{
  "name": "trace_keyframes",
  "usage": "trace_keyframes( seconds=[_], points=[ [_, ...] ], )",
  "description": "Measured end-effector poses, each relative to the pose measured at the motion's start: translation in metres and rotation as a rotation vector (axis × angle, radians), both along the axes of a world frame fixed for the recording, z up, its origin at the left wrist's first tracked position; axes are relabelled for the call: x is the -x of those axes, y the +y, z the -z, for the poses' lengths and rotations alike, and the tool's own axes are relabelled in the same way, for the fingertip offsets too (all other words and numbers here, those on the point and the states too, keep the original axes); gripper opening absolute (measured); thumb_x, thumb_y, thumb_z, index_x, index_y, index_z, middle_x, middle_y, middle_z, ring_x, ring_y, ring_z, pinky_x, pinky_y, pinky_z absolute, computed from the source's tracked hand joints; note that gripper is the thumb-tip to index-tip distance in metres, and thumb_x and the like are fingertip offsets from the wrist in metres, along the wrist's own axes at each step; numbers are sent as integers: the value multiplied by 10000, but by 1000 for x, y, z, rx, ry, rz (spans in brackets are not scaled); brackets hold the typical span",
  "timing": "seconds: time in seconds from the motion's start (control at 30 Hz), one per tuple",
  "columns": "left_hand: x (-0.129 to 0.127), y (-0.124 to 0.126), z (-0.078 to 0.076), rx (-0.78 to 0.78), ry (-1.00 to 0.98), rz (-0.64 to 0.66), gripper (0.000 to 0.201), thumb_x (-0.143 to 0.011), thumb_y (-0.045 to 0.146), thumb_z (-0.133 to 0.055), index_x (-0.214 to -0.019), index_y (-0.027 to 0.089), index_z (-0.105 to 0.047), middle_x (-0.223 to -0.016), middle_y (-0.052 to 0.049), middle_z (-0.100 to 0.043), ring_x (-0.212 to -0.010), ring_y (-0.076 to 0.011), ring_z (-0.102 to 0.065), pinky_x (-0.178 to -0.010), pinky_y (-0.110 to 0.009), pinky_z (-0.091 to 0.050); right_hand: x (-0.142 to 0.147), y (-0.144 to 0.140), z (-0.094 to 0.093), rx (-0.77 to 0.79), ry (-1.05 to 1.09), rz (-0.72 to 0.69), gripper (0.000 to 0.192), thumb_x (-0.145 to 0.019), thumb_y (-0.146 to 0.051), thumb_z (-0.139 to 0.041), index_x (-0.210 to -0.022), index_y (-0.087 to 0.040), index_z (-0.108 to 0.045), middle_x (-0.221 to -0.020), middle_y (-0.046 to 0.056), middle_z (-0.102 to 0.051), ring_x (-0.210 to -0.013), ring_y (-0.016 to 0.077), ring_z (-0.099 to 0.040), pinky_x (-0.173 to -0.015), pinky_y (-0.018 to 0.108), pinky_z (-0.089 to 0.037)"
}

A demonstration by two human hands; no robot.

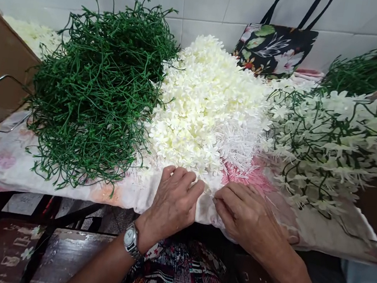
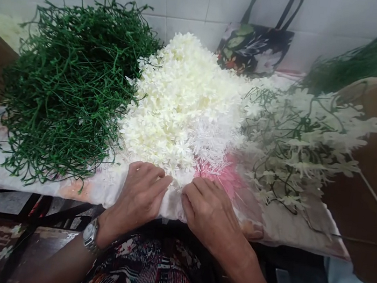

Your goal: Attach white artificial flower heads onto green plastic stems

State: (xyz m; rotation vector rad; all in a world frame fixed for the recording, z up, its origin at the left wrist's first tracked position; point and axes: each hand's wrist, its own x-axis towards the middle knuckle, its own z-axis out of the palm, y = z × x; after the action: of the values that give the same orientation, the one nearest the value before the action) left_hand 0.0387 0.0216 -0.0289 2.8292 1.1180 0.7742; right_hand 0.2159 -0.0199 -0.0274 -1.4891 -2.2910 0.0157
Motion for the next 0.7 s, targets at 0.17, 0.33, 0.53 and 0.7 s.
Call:
trace_keyframes(
  seconds=[0.17,0.33,0.53,0.7],
  points=[
    [-3,0,1,17,-31,-37,171,-788,44,-488,-853,161,-595,-811,-56,-610,-777,-212,-501,-728,-381,-359,-5,-2,1,10,2,18,218,-871,-105,-448,-694,-177,-553,-673,23,-537,-660,158,-477,-647,287,-346],
    [-9,1,-4,46,3,22,157,-794,58,-492,-847,171,-587,-806,-43,-596,-775,-205,-487,-757,-386,-355,-7,-3,4,2,68,30,201,-874,-109,-459,-717,-180,-563,-675,21,-545,-670,158,-487,-654,285,-359],
    [-14,2,1,51,56,37,172,-729,14,-488,-732,174,-549,-804,-51,-583,-788,-211,-480,-772,-395,-356,-3,5,7,-40,175,37,174,-880,-91,-438,-872,-163,-597,-736,39,-567,-720,170,-513,-671,289,-388],
    [-17,3,4,26,52,36,191,-714,-2,-480,-707,179,-539,-780,-52,-579,-771,-212,-479,-748,-387,-356,-2,14,12,-7,68,0,231,-896,-111,-421,-749,-164,-591,-701,41,-536,-692,174,-482,-649,288,-380]
  ],
)
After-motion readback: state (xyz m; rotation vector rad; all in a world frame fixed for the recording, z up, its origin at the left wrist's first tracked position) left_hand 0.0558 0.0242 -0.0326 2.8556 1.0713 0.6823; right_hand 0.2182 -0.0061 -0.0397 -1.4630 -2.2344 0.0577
